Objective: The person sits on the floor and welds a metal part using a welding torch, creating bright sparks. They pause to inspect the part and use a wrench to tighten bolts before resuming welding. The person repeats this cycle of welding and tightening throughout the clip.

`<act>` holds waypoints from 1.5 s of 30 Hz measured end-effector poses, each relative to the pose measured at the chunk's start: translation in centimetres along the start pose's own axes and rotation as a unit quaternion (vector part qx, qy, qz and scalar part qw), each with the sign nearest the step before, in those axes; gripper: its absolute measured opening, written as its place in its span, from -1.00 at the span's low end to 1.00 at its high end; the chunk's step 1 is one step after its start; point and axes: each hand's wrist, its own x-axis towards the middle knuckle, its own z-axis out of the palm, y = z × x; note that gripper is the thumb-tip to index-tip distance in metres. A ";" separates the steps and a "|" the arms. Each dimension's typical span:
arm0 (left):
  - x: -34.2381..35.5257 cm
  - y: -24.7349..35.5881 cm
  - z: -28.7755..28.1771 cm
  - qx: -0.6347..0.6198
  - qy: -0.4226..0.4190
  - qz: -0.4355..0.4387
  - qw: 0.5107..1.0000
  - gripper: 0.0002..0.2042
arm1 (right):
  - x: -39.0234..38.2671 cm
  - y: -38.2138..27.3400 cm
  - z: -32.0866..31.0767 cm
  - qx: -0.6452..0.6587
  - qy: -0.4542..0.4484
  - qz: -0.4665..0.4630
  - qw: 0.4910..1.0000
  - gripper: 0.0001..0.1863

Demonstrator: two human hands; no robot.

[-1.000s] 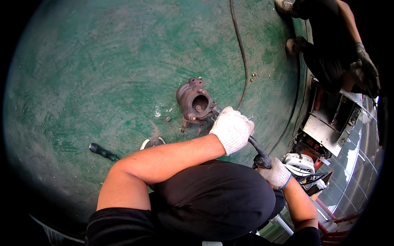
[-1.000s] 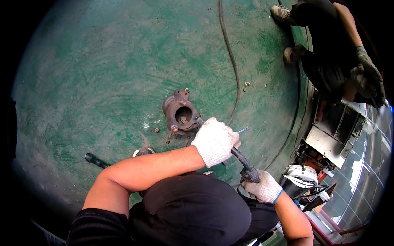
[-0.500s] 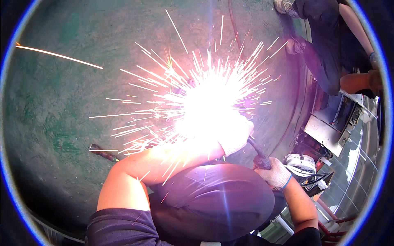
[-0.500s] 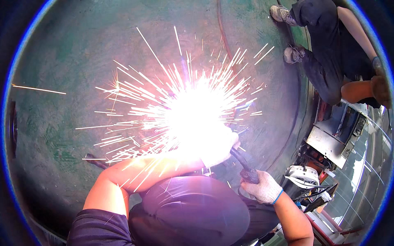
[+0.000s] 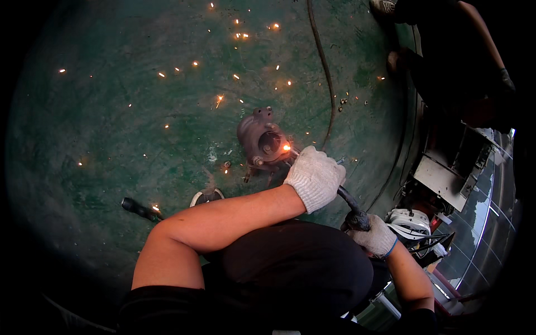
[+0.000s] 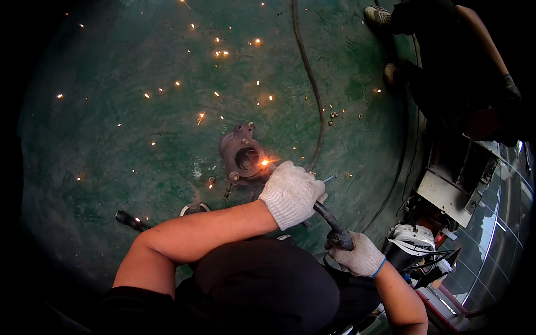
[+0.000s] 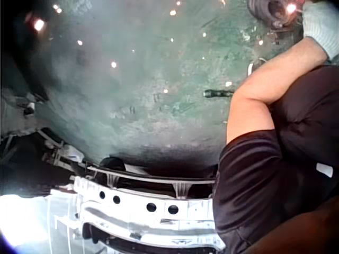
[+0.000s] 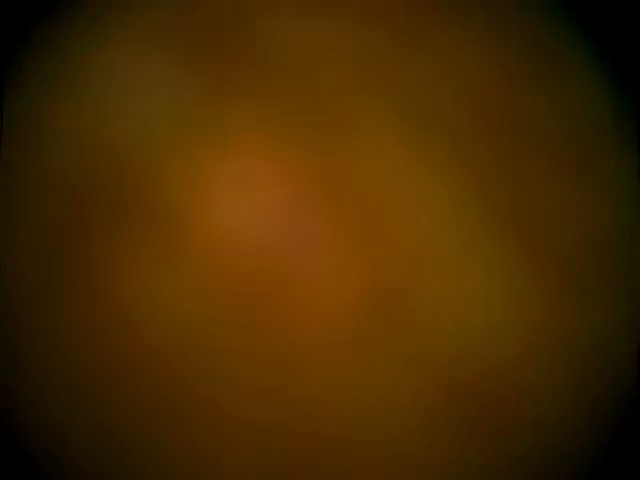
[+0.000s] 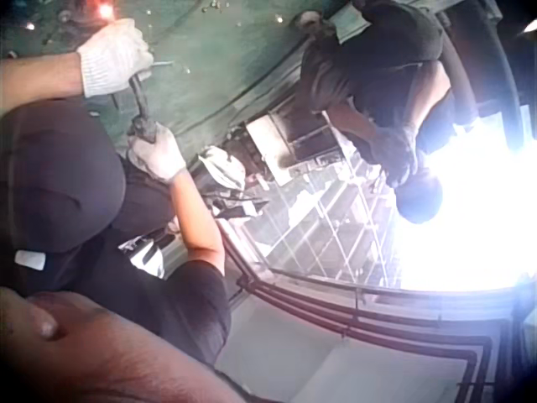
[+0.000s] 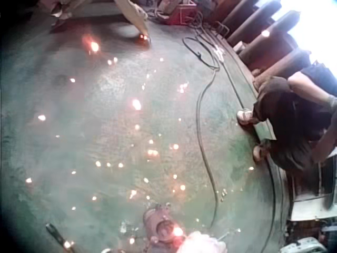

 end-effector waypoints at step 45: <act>-0.4 1.0 -1.2 -0.206 0.298 0.287 0.887 -0.51 | 3.5 7.4 -3.7 0.174 0.083 -0.106 0.975 -0.69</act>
